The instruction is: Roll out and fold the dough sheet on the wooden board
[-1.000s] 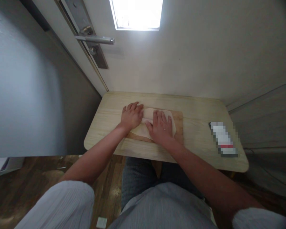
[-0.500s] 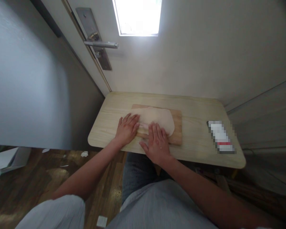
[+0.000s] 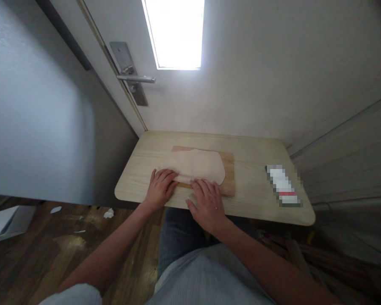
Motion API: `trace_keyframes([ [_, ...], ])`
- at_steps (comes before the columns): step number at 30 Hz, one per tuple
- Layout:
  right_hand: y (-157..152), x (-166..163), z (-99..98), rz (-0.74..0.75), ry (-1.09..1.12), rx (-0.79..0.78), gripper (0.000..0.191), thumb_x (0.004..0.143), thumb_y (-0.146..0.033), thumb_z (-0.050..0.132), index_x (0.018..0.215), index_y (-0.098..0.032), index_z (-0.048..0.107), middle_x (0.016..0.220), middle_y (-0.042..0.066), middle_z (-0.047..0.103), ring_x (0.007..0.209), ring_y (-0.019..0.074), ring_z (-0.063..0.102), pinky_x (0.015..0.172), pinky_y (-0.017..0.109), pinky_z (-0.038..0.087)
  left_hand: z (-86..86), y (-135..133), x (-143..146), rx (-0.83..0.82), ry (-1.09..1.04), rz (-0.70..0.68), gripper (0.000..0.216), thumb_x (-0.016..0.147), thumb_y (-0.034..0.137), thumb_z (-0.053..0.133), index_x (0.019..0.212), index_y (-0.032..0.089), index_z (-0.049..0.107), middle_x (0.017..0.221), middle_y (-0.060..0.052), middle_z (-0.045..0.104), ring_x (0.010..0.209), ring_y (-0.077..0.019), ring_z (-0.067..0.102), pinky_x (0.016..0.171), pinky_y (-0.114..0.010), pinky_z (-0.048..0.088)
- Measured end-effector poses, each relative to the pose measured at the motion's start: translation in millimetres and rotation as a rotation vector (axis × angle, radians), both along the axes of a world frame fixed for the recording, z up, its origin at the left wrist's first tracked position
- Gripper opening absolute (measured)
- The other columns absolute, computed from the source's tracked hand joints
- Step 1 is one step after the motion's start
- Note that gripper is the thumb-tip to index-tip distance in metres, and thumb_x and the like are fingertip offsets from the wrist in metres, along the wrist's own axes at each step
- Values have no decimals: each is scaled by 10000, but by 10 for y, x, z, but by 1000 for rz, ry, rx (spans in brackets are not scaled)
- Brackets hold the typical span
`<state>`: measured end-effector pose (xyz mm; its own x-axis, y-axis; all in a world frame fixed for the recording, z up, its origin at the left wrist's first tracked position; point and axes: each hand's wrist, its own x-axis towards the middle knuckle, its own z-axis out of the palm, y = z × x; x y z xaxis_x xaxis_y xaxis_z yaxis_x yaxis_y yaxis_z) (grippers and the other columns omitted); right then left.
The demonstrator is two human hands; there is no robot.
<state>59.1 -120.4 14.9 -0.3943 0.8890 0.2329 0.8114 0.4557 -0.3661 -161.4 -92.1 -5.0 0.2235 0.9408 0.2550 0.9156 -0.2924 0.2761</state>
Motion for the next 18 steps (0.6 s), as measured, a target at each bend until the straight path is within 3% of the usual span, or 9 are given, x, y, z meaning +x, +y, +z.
trace_keyframes([
  [4, 357, 266, 10, -32, 27, 3, 340, 914, -326, 618, 1217, -180, 672, 1196, 121, 668, 1140, 287, 546, 1023, 438, 417, 25, 60, 141, 15, -9, -84, 325, 1012, 348, 456, 1267, 252, 634, 1276, -84, 670, 1237, -241, 551, 1224, -512, 212],
  [7, 573, 544, -16, 1, 61, 5, 224, 924, -277, 602, 1100, -190, 711, 1077, 96, 677, 1057, 251, 570, 961, 386, 443, 76, 153, 337, 17, -14, -142, 324, 1012, 335, 456, 1267, 221, 621, 1259, -96, 663, 1225, -245, 548, 1225, -518, 203],
  [11, 811, 909, -40, -11, 39, 33, 236, 935, -298, 584, 1106, -192, 707, 1103, 98, 672, 1075, 250, 569, 949, 378, 437, 131, 429, 668, 12, -25, -181, 308, 1002, 304, 462, 1255, 215, 615, 1260, -101, 649, 1224, -252, 536, 1219, -529, 206],
  [15, 1063, 1142, -80, -119, -71, 51, 294, 959, -357, 543, 1150, -198, 701, 1163, 114, 672, 1117, 267, 553, 975, 399, 406, 131, 779, 962, -22, 3, -190, 332, 1010, 342, 439, 1255, 202, 616, 1267, -114, 640, 1210, -271, 538, 1185, -539, 260],
  [18, 1213, 1190, -145, -197, -174, 46, 395, 1003, -398, 441, 1259, -187, 655, 1299, 135, 642, 1211, 296, 509, 1041, 467, 347, 109, 968, 1099, -37, 48, -133, 422, 1030, 419, 383, 1355, 220, 564, 1404, -115, 581, 1329, -294, 465, 1184, -565, 245],
])
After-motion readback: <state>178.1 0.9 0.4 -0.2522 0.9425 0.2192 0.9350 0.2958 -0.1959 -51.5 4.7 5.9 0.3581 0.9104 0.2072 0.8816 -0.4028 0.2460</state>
